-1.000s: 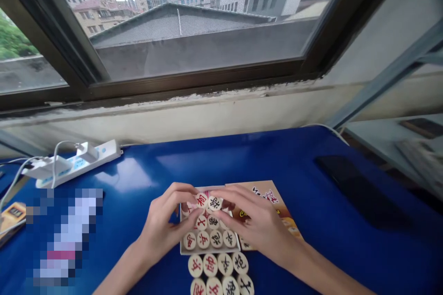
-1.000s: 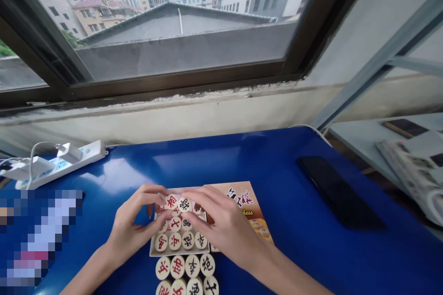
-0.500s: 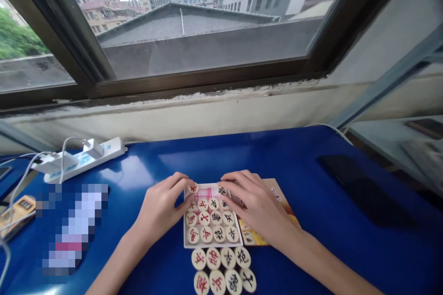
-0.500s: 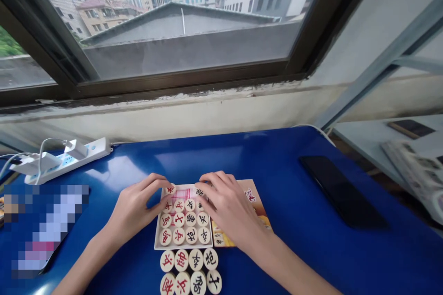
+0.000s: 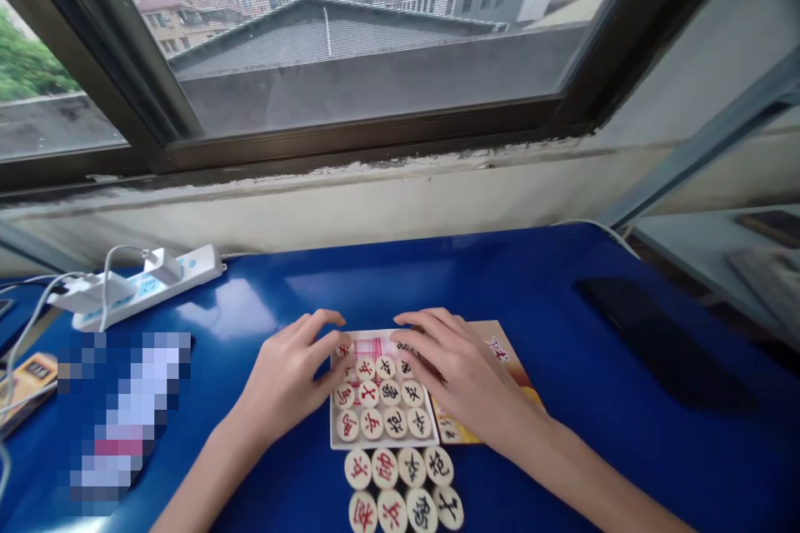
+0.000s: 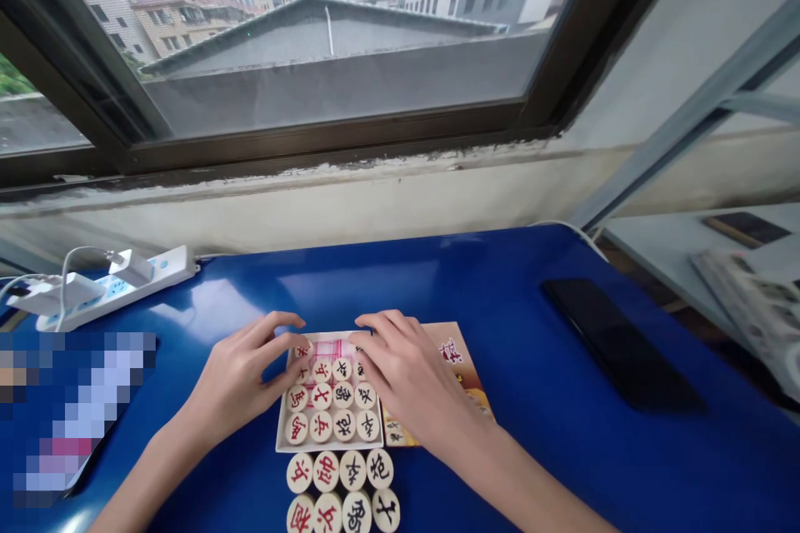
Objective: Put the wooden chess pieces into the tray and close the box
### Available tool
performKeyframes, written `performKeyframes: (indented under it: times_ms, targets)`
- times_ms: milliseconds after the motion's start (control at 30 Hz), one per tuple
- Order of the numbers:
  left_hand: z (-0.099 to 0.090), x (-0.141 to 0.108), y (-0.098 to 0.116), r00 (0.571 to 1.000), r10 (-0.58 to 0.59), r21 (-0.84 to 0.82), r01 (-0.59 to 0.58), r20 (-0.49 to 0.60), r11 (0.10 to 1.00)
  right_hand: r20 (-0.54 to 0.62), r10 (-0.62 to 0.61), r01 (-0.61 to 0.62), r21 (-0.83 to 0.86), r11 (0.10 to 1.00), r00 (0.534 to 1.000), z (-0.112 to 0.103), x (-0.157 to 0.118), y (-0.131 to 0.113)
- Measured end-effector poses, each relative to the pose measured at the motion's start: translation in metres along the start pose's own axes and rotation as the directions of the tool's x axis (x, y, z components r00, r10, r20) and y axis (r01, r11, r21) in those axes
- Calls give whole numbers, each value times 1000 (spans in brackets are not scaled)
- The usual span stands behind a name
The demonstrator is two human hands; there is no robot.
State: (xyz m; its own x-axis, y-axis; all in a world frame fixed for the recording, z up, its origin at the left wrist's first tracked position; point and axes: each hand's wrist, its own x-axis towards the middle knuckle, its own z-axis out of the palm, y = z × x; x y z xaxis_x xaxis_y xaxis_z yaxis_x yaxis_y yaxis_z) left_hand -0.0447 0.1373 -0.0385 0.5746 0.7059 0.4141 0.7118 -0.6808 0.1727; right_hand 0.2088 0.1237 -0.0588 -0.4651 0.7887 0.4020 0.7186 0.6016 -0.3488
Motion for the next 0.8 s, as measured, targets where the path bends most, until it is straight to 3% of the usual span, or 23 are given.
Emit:
performKeyframes:
  times_ms: [300,567,700,800]
  targets:
    - [3,-2,-2,999,-15,0,15,36,1000,50,-13,13,7,1000,999,1,-3,2]
    - [-9,2,3,996,1,-58,-6,-87,998,-80,-33,37,47,998,996,-10,1,-6]
    - [-24,-8,24,975,-22,-120,-5,-219,993,-207,-1,16,69,998,978,-24,-15,-26]
    - [-27,-41,53,945,-148,-165,102,-293,981,-315,47,-23,79,997,948,-25,-50,-44]
